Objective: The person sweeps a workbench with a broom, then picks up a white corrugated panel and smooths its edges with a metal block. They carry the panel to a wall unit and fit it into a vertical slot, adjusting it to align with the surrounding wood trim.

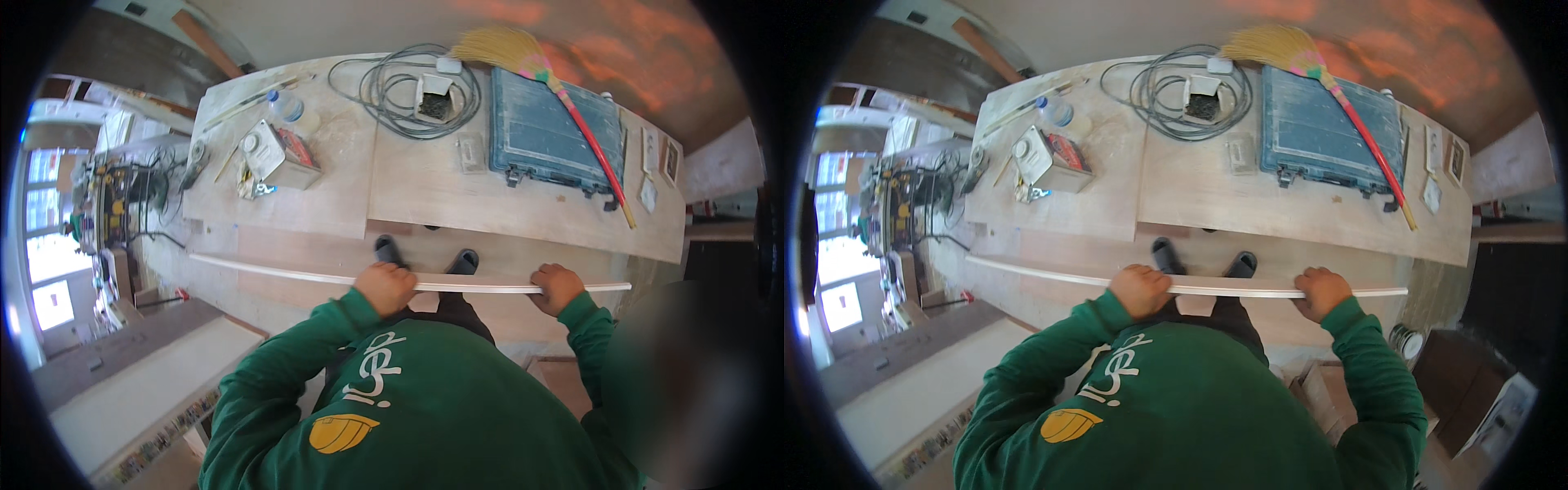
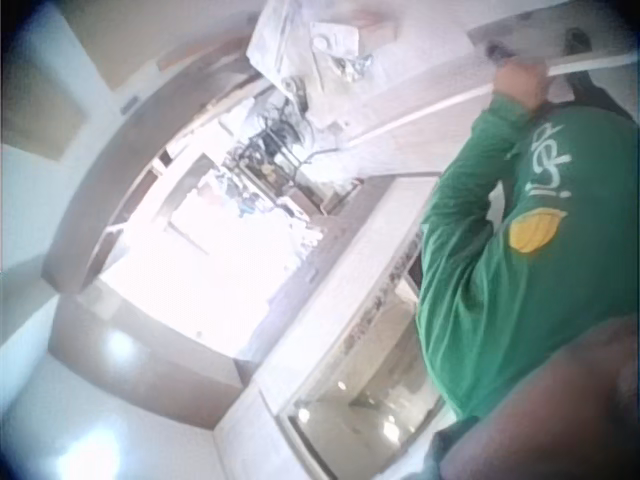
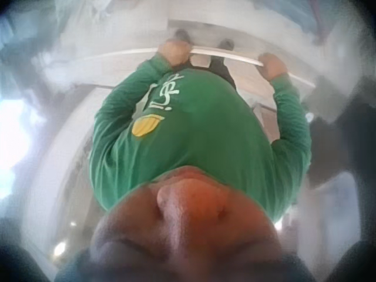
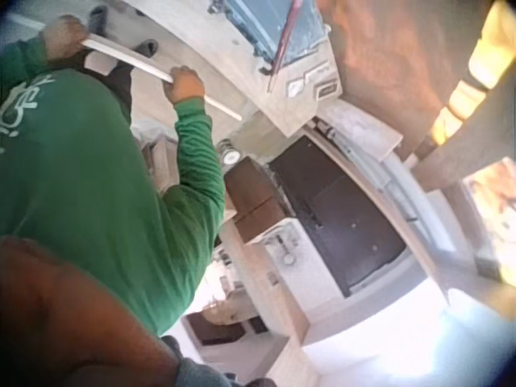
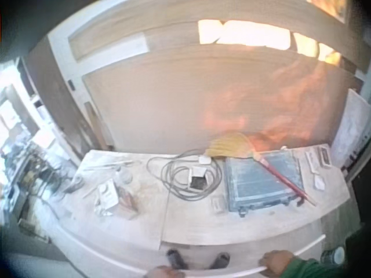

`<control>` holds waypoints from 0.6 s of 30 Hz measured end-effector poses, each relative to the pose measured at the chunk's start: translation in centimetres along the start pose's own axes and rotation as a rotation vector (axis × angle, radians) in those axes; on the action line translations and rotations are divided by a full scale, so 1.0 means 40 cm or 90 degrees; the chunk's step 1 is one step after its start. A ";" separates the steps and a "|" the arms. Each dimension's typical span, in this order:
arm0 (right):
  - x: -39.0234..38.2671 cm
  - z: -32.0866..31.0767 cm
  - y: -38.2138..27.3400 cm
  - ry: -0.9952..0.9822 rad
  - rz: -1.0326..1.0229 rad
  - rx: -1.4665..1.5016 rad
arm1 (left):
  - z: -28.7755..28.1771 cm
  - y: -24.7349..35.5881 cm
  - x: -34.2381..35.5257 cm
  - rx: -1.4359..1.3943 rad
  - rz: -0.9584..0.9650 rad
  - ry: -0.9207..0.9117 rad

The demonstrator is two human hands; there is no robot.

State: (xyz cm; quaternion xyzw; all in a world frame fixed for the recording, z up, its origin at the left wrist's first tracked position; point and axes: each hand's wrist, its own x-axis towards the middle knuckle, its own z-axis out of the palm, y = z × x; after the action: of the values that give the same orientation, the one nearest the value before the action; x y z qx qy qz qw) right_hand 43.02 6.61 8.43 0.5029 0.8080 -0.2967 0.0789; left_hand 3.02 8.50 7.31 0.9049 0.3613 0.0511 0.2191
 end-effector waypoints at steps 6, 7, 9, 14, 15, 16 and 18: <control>-0.073 -0.015 0.159 -0.047 0.062 -0.014 | 0.099 0.139 0.214 -0.080 -0.021 -0.032; -0.089 -0.008 0.189 -0.033 0.060 -0.013 | 0.100 0.138 0.242 -0.094 -0.026 -0.052; -0.119 -0.018 0.215 -0.008 0.055 0.015 | 0.119 0.162 0.284 -0.141 -0.021 -0.098; -0.197 0.023 0.323 -0.022 0.095 0.034 | 0.170 0.228 0.377 -0.119 -0.014 -0.090; -0.207 0.039 0.351 -0.014 0.094 0.040 | 0.180 0.246 0.399 -0.110 -0.025 -0.089; -0.220 0.047 0.394 -0.026 0.096 0.038 | 0.192 0.268 0.430 -0.100 -0.038 -0.088; -0.239 0.056 0.482 -0.025 0.090 0.022 | 0.220 0.316 0.493 -0.097 -0.051 -0.069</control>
State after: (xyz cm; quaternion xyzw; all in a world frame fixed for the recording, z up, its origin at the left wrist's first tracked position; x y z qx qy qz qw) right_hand 63.81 4.17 2.97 0.5540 0.7636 -0.3139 0.1071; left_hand 27.68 10.55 3.58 0.8719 0.3799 0.0202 0.3082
